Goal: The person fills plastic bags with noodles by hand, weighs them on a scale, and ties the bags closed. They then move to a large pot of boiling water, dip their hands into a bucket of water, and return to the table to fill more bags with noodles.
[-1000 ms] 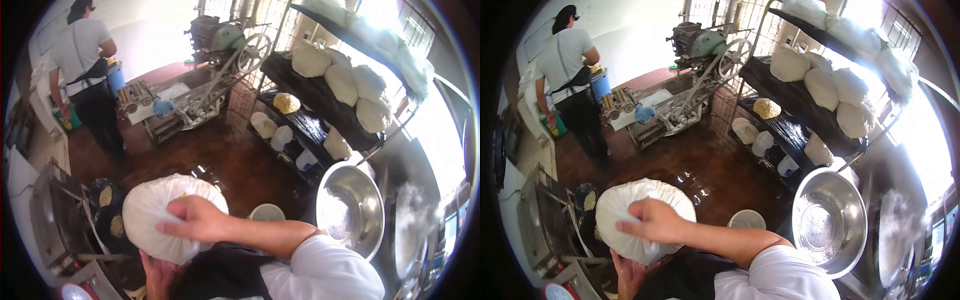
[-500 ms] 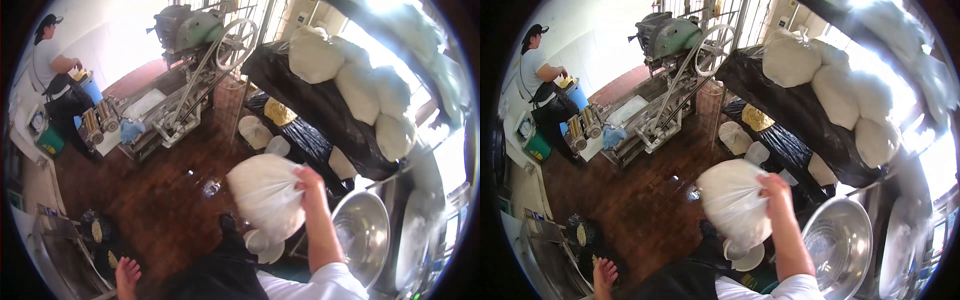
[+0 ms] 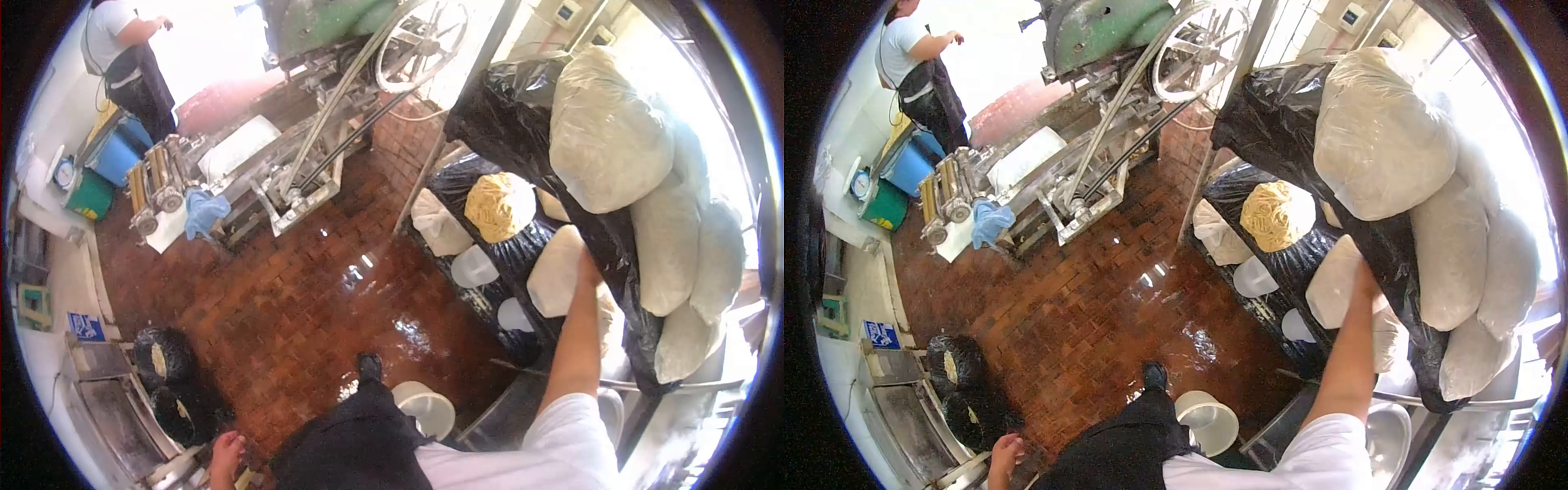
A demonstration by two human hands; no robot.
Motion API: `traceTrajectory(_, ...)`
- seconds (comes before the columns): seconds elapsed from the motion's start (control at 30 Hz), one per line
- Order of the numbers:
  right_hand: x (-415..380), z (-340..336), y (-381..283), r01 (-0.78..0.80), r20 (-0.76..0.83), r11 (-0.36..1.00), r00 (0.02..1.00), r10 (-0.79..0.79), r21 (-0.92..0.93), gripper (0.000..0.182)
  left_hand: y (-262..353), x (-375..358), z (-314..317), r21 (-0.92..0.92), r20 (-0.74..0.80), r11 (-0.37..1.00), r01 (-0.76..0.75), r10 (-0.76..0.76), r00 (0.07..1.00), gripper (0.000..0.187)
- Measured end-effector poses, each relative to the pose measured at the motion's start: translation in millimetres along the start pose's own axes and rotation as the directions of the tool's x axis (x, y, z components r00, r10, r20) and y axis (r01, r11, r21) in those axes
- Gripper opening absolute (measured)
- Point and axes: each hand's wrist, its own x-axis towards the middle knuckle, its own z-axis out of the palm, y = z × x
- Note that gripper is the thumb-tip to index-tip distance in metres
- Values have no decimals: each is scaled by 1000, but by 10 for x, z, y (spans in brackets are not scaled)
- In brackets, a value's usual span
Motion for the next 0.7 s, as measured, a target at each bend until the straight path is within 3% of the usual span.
traceTrajectory(0.03,3,13,-329,62,-62,997,996,-59,41,63,-24,31,44,-105,-17,994,11,-13,1000,40)
traceTrajectory(0.1,-231,227,-1218,44,-118,954,990,-82,-295,60,-137,61,144,-96,-22,993,62,-65,998,33)
traceTrajectory(0.13,-216,109,-1686,-35,241,999,970,30,16,60,-221,58,151,-73,-37,991,113,-116,993,27)
traceTrajectory(0.17,-117,-90,-2133,-224,585,936,810,25,271,60,-304,43,145,-72,-35,990,119,-122,992,27)
traceTrajectory(0.23,45,-104,-2743,-127,570,992,816,99,10,69,-418,-8,129,50,125,998,43,-49,991,52)
traceTrajectory(0.27,151,95,-2749,-122,558,992,822,110,-15,72,-283,-130,194,-8,87,1000,28,-27,996,36)
traceTrajectory(0.37,476,1546,-2079,25,601,984,795,86,-174,76,-288,-259,229,16,27,999,39,-39,999,32)
traceTrajectory(0.43,371,1048,-2417,-188,623,982,772,126,34,72,-485,-236,223,-16,57,991,133,-132,990,30)
traceTrajectory(0.47,596,2242,-1716,112,159,970,976,-148,216,68,-528,-205,237,-68,81,973,219,-214,974,27)
traceTrajectory(0.5,807,3364,-1043,420,-357,905,857,-373,63,64,-503,-186,264,-45,92,974,221,-216,972,27)
traceTrajectory(0.57,639,2161,-1773,317,118,925,947,-298,-208,52,-486,-228,293,-102,147,945,311,-295,944,24)
traceTrajectory(0.6,528,1395,-2256,352,345,873,909,-234,-337,48,-511,-205,256,-109,191,938,328,-304,933,29)
traceTrajectory(0.63,572,1263,-2315,335,404,897,892,-203,-289,47,-386,-191,236,-108,185,942,319,-296,937,29)
traceTrajectory(0.7,647,1136,-1991,283,350,934,916,-197,-216,46,-24,-240,258,202,318,979,6,-71,946,34)
